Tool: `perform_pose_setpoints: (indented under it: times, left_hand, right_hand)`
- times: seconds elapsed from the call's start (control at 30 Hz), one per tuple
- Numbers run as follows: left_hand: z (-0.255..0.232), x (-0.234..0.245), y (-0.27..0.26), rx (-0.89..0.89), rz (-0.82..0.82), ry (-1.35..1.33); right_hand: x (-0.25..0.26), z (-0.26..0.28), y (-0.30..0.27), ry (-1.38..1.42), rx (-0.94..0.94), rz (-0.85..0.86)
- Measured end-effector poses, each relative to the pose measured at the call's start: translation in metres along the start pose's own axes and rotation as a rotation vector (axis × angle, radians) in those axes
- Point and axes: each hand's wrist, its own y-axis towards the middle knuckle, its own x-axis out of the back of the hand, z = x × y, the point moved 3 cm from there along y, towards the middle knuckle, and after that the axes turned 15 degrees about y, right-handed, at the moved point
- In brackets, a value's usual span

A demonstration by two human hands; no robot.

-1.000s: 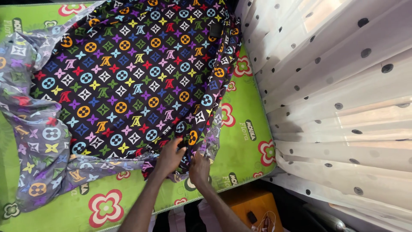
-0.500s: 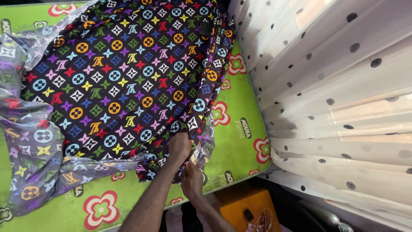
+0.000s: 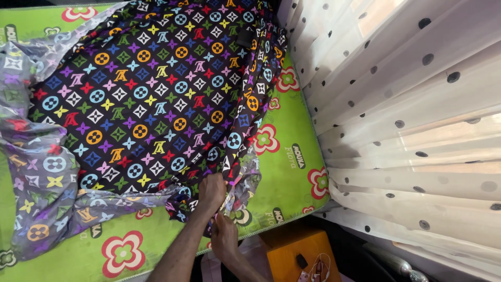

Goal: The person folds a patterned duvet cover on a bed, smoothing it out and folding it into a compact bundle. They then place the folded duvet cover on a nearby wooden stool.

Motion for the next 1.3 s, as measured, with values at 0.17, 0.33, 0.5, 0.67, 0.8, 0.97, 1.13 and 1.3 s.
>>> perform_pose_setpoints:
  times: [0.17, 0.33, 0.5, 0.67, 0.8, 0.97, 1.13, 1.3]
  left_hand:
    - [0.031, -0.027, -0.008, -0.11, -0.222, -0.022]
    - [0.065, -0.04, -0.021, -0.148, -0.441, -0.081]
    - [0.074, -0.023, -0.035, -0.134, -0.436, -0.031]
    - [0.064, 0.001, -0.063, 0.03, -0.147, -0.128]
    - [0.053, 0.015, -0.088, -0.011, -0.15, -0.168]
    - [0.054, 0.028, -0.113, 0.149, 0.091, -0.192]
    - [0.062, 0.035, -0.126, 0.126, 0.036, -0.132]
    - [0.075, 0.027, -0.137, 0.112, 0.102, -0.083]
  right_hand:
    - [-0.002, 0.002, -0.006, 0.005, -0.121, 0.122]
    - [-0.001, 0.008, -0.009, 0.187, -0.436, 0.235]
    - [0.026, -0.03, 0.032, 0.168, -0.201, 0.317]
    - [0.053, -0.086, 0.102, 0.395, -0.542, -0.066]
    - [0.047, -0.093, 0.158, 0.428, -0.566, -0.1]
    - [0.026, -0.111, 0.216, 0.603, -0.551, -0.195]
    - [0.006, -0.124, 0.23, 0.469, -0.207, -0.122]
    - [0.009, -0.119, 0.212, -0.123, -0.206, -0.096]
